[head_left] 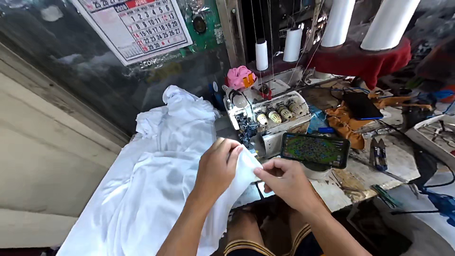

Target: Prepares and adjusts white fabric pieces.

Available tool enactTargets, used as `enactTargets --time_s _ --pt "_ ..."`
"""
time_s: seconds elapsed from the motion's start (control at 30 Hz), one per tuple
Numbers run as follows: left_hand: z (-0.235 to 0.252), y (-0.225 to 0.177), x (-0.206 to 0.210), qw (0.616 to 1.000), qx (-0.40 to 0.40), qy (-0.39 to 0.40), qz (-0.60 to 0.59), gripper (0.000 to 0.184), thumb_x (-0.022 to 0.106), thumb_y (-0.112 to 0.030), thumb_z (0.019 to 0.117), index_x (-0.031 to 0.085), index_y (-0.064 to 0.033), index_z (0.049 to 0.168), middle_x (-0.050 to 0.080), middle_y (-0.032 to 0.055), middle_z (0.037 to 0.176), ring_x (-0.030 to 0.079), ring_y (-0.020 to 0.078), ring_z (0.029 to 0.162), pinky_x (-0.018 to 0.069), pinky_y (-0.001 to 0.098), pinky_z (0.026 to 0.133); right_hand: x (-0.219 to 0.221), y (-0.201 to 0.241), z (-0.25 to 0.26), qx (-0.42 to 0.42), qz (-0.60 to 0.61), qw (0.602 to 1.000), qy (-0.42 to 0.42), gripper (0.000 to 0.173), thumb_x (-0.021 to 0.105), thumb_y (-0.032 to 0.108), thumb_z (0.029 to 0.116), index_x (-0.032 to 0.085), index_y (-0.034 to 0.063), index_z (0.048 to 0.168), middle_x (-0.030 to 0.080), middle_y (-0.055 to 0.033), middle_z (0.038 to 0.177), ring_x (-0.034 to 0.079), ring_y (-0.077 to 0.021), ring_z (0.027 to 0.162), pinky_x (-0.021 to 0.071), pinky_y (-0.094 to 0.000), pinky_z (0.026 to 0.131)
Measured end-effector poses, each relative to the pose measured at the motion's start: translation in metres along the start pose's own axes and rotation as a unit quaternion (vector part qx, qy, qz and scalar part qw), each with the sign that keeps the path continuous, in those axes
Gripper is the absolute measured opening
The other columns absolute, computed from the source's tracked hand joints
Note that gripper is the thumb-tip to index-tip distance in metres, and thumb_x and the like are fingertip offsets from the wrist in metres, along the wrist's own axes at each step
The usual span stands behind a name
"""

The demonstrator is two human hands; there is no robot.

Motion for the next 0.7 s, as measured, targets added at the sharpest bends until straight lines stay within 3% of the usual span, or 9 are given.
enactTargets --time_s 0.1,0.3,0.43,0.53,0.63,0.7 --pt "0.014 0.015 0.029 0.994 0.01 0.016 0.11 0.016 0.062 -0.025 0.1007 0.073 -0.013 0.1 0.065 0.0036 0.091 0.066 0.0191 0.081 0.057 0.0415 0.067 0.005 -0.03 0.022 0.074 0.057 0.995 -0.02 0.015 0.079 0.021 0.091 0.074 0.0068 0.092 0.072 -0.0087 0.078 0.069 -0.0202 0.058 0.0632 -0.0352 0.056" --pt "0.024 0.029 0.036 0.991 -0.031 0.07 0.106 0.017 0.062 -0.028 0.0988 0.073 -0.0153 0.095 0.065 -0.0005 0.087 0.065 0.0181 0.084 0.0533 0.0449 0.074 0.01 -0.048 0.029 0.11 0.119 0.986 -0.036 0.017 0.08 0.021 0.0901 0.072 0.0057 0.088 0.069 -0.0091 0.075 0.067 -0.0187 0.056 0.0623 -0.0331 0.055" --pt "0.038 0.039 0.046 0.989 -0.039 0.047 0.135 0.02 0.059 -0.022 0.099 0.071 -0.0069 0.096 0.067 0.0107 0.093 0.064 0.0319 0.095 0.0495 0.0544 0.084 0.016 -0.045 0.041 0.095 0.131 0.983 -0.081 0.029 0.073 0.023 0.0947 0.062 0.006 0.073 0.061 -0.0079 0.062 0.062 -0.0175 0.05 0.0593 -0.0332 0.052" --pt "0.048 0.05 0.047 0.988 -0.069 0.043 0.129 0.021 0.06 -0.024 0.0977 0.072 -0.0069 0.1 0.065 0.0137 0.103 0.06 0.0362 0.106 0.0448 0.0587 0.09 0.019 -0.045 0.047 0.093 0.109 0.984 -0.103 0.036 0.069 0.024 0.0971 0.055 0.0077 0.067 0.057 -0.0071 0.057 0.061 -0.018 0.048 0.057 -0.0337 0.049" --pt "0.029 0.032 0.028 0.989 -0.034 0.003 0.143 0.025 0.061 -0.03 0.0985 0.072 -0.0116 0.109 0.065 0.0096 0.109 0.06 0.0324 0.108 0.0455 0.057 0.089 0.021 -0.046 0.045 0.096 0.113 0.984 -0.1 0.037 0.069 0.024 0.0967 0.054 0.0075 0.067 0.056 -0.0066 0.057 0.059 -0.0175 0.047 0.0564 -0.0332 0.049" --pt "0.005 0.017 0.023 0.994 -0.031 -0.034 0.099 0.029 0.053 -0.033 0.1023 0.072 -0.0167 0.117 0.067 0.0014 0.111 0.061 0.0227 0.108 0.0479 0.0509 0.09 0.02 -0.049 0.047 0.095 0.127 0.983 -0.095 0.036 0.07 0.024 0.0959 0.055 0.0073 0.068 0.056 -0.0062 0.058 0.059 -0.0166 0.048 0.0557 -0.0321 0.049"
Point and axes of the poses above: each hand's wrist, its own z-axis towards the middle knuckle, its own x-axis out of the palm, y = z × x, the point moved 9 cm from there along z, towards the middle knuckle
